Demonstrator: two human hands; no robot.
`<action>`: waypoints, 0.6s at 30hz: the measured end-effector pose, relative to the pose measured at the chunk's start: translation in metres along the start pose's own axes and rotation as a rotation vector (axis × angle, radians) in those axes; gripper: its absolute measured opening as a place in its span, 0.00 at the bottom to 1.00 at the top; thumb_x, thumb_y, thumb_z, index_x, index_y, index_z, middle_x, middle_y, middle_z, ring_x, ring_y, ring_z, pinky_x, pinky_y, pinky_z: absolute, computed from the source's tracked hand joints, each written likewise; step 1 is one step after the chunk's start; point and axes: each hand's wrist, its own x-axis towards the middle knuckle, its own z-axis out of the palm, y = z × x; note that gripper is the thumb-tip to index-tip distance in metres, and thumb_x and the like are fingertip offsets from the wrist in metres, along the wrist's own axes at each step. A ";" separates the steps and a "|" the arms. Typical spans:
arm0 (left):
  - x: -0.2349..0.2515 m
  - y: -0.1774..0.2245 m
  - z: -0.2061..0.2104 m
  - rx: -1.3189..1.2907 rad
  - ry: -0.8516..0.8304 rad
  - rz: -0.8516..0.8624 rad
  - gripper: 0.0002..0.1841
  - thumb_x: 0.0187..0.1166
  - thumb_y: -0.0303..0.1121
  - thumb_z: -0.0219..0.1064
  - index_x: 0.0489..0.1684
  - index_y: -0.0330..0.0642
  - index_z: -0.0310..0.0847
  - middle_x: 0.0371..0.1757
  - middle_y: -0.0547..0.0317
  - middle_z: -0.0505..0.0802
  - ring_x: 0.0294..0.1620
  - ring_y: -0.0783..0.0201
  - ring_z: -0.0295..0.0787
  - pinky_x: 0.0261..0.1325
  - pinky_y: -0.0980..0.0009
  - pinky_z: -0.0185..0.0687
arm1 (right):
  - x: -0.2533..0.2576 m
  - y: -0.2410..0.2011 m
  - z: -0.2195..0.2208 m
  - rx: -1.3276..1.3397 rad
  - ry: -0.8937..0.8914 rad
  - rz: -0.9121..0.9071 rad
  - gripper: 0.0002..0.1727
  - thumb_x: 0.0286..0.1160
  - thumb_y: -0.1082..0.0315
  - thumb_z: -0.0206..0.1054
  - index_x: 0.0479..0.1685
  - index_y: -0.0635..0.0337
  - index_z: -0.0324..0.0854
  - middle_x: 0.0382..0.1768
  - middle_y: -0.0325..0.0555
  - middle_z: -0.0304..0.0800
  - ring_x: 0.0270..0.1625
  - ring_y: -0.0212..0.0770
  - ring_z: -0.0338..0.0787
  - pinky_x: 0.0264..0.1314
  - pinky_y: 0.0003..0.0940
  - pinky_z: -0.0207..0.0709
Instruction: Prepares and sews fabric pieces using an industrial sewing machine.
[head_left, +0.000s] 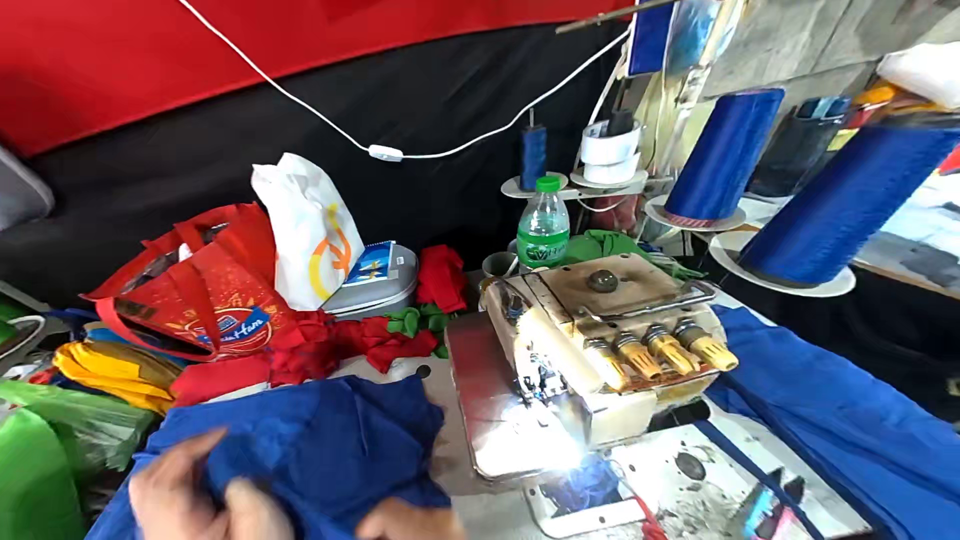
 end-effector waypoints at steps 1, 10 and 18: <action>0.016 0.004 0.021 0.000 -0.021 0.119 0.14 0.78 0.25 0.53 0.52 0.21 0.76 0.57 0.39 0.84 0.66 0.63 0.77 0.74 0.69 0.68 | 0.003 -0.011 -0.016 -0.007 0.087 -0.028 0.11 0.75 0.73 0.70 0.42 0.78 0.84 0.32 0.57 0.91 0.35 0.37 0.90 0.43 0.29 0.83; -0.012 0.022 0.138 -0.556 -0.837 0.062 0.11 0.78 0.37 0.61 0.38 0.44 0.88 0.44 0.64 0.94 0.55 0.75 0.88 0.63 0.74 0.82 | -0.074 0.007 -0.141 -0.375 0.278 0.383 0.10 0.79 0.71 0.66 0.42 0.73 0.86 0.31 0.51 0.92 0.35 0.31 0.89 0.44 0.28 0.82; -0.037 0.079 0.133 -0.284 -0.654 -0.154 0.14 0.83 0.32 0.54 0.42 0.33 0.87 0.37 0.57 0.92 0.43 0.74 0.87 0.53 0.75 0.83 | -0.080 0.017 -0.136 -0.366 0.258 0.292 0.11 0.80 0.71 0.66 0.39 0.75 0.87 0.33 0.58 0.93 0.38 0.36 0.92 0.48 0.28 0.83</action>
